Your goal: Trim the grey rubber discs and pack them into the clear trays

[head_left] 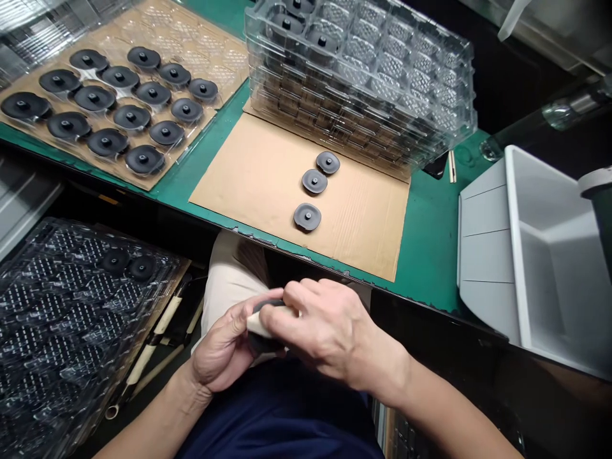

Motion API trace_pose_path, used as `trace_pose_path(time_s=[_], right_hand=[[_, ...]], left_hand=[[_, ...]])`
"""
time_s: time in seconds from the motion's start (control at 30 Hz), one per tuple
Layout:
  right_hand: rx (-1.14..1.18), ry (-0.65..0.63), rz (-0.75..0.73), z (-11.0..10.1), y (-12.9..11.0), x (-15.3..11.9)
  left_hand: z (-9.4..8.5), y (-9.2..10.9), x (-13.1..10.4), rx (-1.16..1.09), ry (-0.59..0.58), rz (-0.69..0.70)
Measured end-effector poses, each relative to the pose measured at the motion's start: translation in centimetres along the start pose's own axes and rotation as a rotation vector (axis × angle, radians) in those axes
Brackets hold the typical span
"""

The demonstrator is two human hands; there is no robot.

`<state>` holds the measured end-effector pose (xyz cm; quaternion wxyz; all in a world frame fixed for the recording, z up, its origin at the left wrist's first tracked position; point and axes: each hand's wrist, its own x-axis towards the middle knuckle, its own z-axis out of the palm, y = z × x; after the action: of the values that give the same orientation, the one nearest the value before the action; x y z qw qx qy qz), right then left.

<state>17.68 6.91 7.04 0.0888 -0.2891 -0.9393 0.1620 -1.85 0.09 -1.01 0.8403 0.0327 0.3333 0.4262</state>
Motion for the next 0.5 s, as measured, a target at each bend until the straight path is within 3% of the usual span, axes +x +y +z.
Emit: trace_pose_path(time_s=[0.17, 0.3, 0.4, 0.5], right_hand=[[0.407, 0.086, 0.344, 1.3, -0.7, -0.4], [0.592, 0.159, 0.382, 1.2, -1.9, 0.1], [0.537, 0.203, 0.335, 0.6, -2.2, 0.4], [0.441, 0.162, 0.333, 0.6, -1.3, -0.1]], left_hand=[[0.6, 0.9, 0.4, 0.152, 0.109, 0.354], [1.6, 0.8, 0.5, 0.284, 0.121, 0.439], [2.2, 1.0, 0.3, 0.290, 0.146, 0.496], [2.2, 1.7, 0.2, 0.283, 0.147, 0.509]])
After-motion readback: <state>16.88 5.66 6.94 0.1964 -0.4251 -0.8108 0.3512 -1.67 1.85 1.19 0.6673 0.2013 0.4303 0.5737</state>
